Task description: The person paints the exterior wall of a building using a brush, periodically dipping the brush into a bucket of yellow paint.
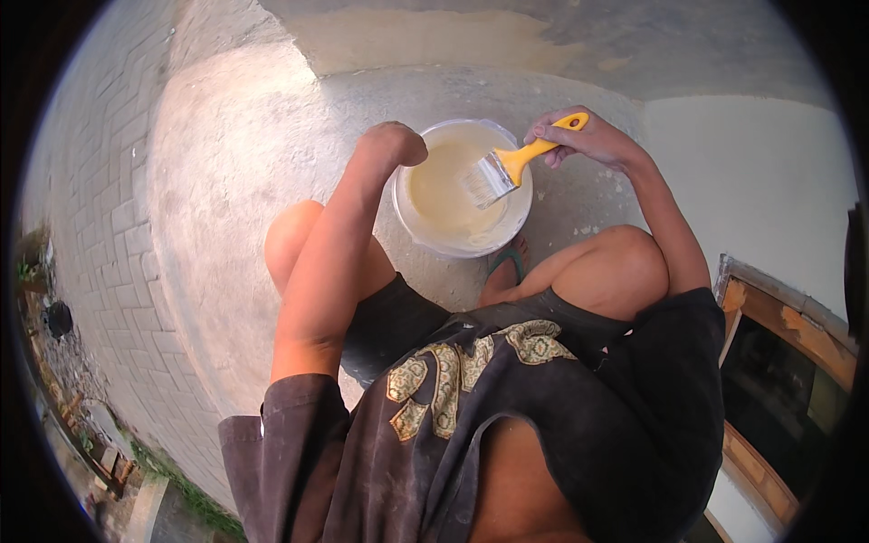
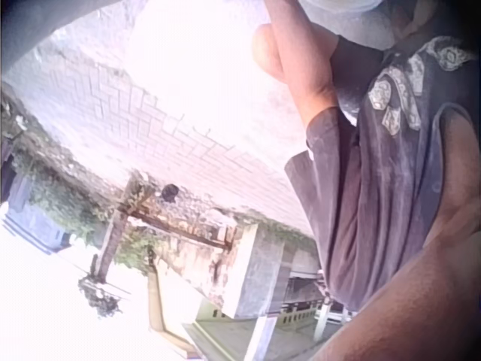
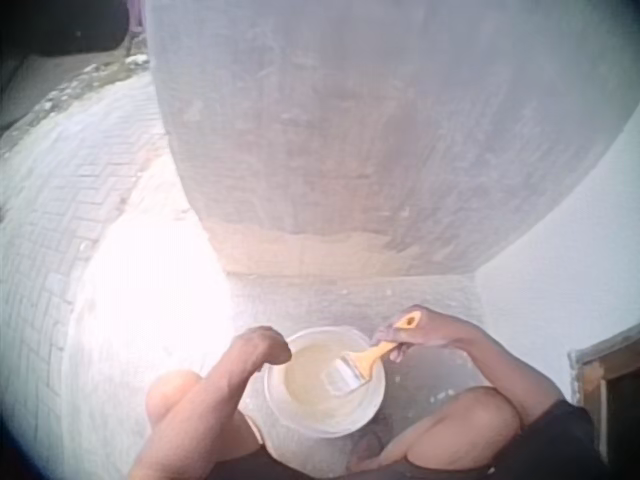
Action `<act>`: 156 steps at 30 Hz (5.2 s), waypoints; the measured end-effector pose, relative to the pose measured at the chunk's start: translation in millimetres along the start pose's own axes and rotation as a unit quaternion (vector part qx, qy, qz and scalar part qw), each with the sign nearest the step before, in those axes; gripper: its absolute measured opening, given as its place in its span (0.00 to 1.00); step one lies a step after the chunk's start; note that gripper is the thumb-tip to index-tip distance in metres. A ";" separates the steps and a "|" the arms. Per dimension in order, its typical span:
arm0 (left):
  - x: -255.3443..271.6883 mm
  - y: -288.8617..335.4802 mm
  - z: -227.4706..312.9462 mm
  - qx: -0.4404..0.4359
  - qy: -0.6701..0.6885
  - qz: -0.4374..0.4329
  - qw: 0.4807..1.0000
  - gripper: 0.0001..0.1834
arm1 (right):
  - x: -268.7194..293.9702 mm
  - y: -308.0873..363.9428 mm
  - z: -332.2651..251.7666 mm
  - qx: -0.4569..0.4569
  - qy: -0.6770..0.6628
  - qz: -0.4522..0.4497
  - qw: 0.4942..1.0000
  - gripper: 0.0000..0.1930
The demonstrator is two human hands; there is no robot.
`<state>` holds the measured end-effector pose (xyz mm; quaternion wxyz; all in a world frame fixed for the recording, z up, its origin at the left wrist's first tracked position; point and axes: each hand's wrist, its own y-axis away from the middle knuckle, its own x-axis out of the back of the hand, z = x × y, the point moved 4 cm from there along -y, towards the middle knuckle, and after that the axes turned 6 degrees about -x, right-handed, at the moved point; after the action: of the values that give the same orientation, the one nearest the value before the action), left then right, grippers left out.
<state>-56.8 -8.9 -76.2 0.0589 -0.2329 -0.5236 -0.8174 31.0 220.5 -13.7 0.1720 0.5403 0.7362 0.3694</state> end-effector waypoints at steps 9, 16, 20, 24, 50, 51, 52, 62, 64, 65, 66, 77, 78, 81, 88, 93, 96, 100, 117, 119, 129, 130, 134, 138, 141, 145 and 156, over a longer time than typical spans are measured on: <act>29.4 -10.4 3.5 -0.084 -0.076 0.248 0.962 0.15 | 20.4 25.4 -21.6 0.044 0.047 0.039 0.997 0.14; 49.5 -10.6 -1.8 -0.077 -0.059 0.293 0.951 0.15 | 72.8 41.2 -53.8 0.125 0.115 0.238 0.956 0.15; 45.6 -16.8 -3.8 -0.057 -0.072 0.287 0.954 0.14 | 67.6 -3.6 -45.0 0.205 0.411 0.280 0.843 0.12; 42.1 -18.1 14.1 -0.069 -0.099 0.284 0.951 0.14 | 79.3 -60.6 18.4 0.205 0.466 0.230 0.829 0.12; 24.5 -3.2 15.2 -0.115 -0.084 0.265 0.954 0.13 | 82.6 -78.0 40.5 0.230 0.427 0.256 0.836 0.09; 24.6 -1.9 17.4 -0.114 -0.085 0.266 0.953 0.13 | 82.7 -86.2 44.3 0.235 0.436 0.247 0.833 0.08; 24.3 -0.4 19.9 -0.118 -0.079 0.256 0.956 0.13 | 86.2 -92.8 46.7 0.237 0.435 0.247 0.833 0.08; 20.8 3.1 12.5 -0.122 -0.067 0.271 0.953 0.13 | 77.3 -91.0 30.2 0.253 0.451 0.281 0.809 0.09; 24.6 7.9 18.9 -0.116 -0.063 0.249 0.960 0.13 | 69.7 -54.8 11.1 0.257 0.441 0.309 0.803 0.10; 24.1 11.0 19.8 -0.108 -0.059 0.226 0.966 0.14 | 63.9 -32.8 -5.6 0.267 0.418 0.344 0.798 0.09; 23.2 12.4 19.7 -0.110 -0.057 0.223 0.967 0.14 | 61.2 -12.3 -17.4 0.273 0.395 0.381 0.790 0.09; 21.0 9.3 22.4 -0.125 -0.069 0.245 0.959 0.14 | 95.8 -92.2 54.0 0.217 0.454 0.266 0.822 0.10; 20.8 10.4 20.8 -0.125 -0.069 0.246 0.959 0.14 | 98.3 -93.1 51.8 0.237 0.458 0.267 0.814 0.09; 20.4 13.3 14.9 -0.114 -0.056 0.246 0.961 0.14 | 99.8 -69.8 29.1 0.222 0.442 0.286 0.821 0.09; 20.9 20.3 13.7 -0.113 -0.067 0.244 0.961 0.14 | 72.2 7.4 -13.9 0.204 0.366 0.341 0.841 0.09; 21.0 9.3 28.2 -0.134 -0.073 0.228 0.962 0.14 | 81.4 -72.3 39.1 0.210 0.469 0.253 0.820 0.08; 19.5 11.5 25.5 -0.150 -0.072 0.246 0.955 0.14 | 81.1 -91.3 40.2 0.240 0.473 0.242 0.813 0.08; 20.4 15.2 19.8 -0.117 -0.063 0.235 0.963 0.14 | 83.0 -100.3 39.9 0.245 0.469 0.236 0.815 0.08; 21.2 15.7 23.0 -0.120 -0.060 0.243 0.961 0.13 | 65.9 -83.5 33.0 0.263 0.461 0.332 0.780 0.09; 21.0 19.1 21.0 -0.114 -0.051 0.238 0.963 0.14 | 49.8 -33.8 -8.5 0.265 0.427 0.376 0.779 0.09; 18.0 14.4 30.0 -0.139 -0.074 0.238 0.959 0.14 | 54.1 -115.3 34.1 0.274 0.444 0.232 0.821 0.09; 17.4 16.2 28.1 -0.132 -0.072 0.235 0.960 0.14 | 54.8 -121.0 34.2 0.281 0.450 0.233 0.815 0.09; 18.3 16.7 19.2 -0.111 -0.066 0.242 0.962 0.15 | 61.3 -135.8 25.2 0.284 0.466 0.243 0.802 0.09; 18.7 16.7 19.9 -0.120 -0.059 0.255 0.958 0.15 | 63.7 -125.8 17.6 0.277 0.462 0.239 0.808 0.09; 18.9 19.1 25.4 -0.126 -0.062 0.243 0.960 0.14 | 56.8 -64.5 -10.4 0.284 0.425 0.332 0.793 0.08; 19.3 22.2 21.5 -0.122 -0.055 0.238 0.962 0.13 | 34.3 25.1 -56.2 0.338 0.389 0.416 0.749 0.08; 18.0 18.5 26.2 -0.134 -0.066 0.264 0.953 0.13 | 46.6 -108.4 5.9 0.292 0.462 0.243 0.801 0.08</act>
<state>-58.0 8.7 -43.8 0.2058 -0.4217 -0.3318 -0.8184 -54.3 250.1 -90.0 -0.4499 0.4912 0.6462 0.3725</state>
